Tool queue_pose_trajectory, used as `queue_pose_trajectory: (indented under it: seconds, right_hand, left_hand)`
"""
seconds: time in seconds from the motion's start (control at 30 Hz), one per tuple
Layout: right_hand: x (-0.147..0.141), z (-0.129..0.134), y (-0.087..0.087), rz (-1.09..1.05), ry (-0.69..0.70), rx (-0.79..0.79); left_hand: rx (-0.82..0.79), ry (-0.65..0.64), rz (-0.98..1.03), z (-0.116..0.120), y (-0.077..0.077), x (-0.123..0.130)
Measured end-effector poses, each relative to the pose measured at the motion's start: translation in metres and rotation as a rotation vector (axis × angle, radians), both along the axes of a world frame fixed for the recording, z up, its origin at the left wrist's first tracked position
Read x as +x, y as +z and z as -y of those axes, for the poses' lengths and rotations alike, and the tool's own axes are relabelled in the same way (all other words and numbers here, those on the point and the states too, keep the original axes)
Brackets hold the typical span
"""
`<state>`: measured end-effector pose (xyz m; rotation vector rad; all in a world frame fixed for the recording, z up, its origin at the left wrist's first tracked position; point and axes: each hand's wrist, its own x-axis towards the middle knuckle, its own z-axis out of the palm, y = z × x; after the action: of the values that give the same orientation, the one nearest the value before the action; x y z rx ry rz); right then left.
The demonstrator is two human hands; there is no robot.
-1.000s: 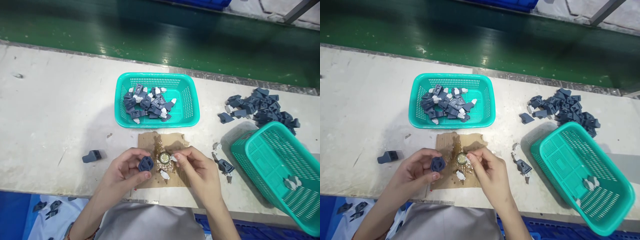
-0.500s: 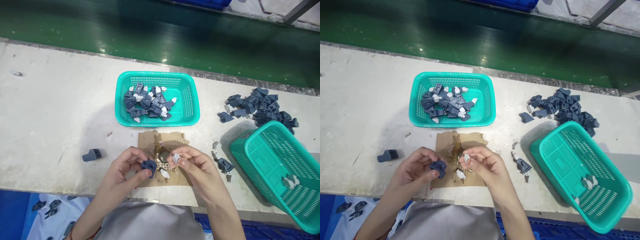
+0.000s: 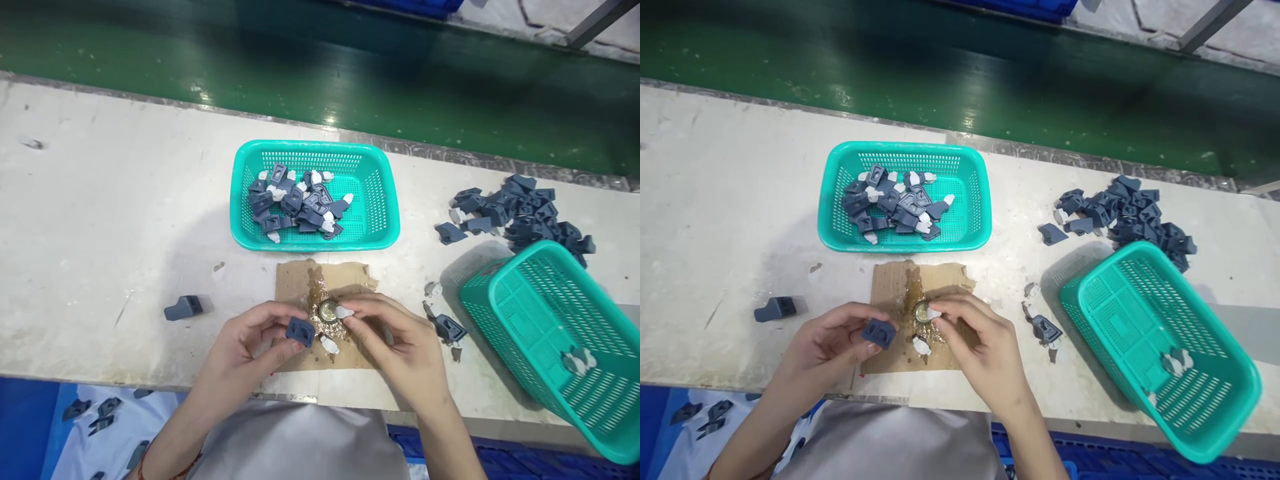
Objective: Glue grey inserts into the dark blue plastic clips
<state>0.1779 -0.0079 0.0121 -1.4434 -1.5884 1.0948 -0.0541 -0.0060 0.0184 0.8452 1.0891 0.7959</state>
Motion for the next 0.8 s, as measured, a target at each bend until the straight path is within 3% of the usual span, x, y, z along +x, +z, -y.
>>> queue_pose_trajectory:
  seconds: [0.17,0.5,0.67,0.8]
  right_hand:
    - [0.0009,-0.0010,0.0005,0.113,0.123,0.178]
    - [0.0004,-0.0003,-0.0004,0.127,0.124,0.189]
    - [-0.0004,0.0014,-0.0003,-0.015,-0.061,0.045]
    - [0.0001,-0.0004,0.0007,-0.299,-0.199,-0.130]
  left_hand:
    - [0.061,-0.007,0.000,0.0000,0.0055,0.0020]
    - [0.040,0.047,0.090,0.0036,0.0010,0.0056]
    - [0.084,0.088,0.004,0.0025,0.0020,0.0062]
    - [-0.006,0.066,0.170,-0.0025,0.0022,0.0074]
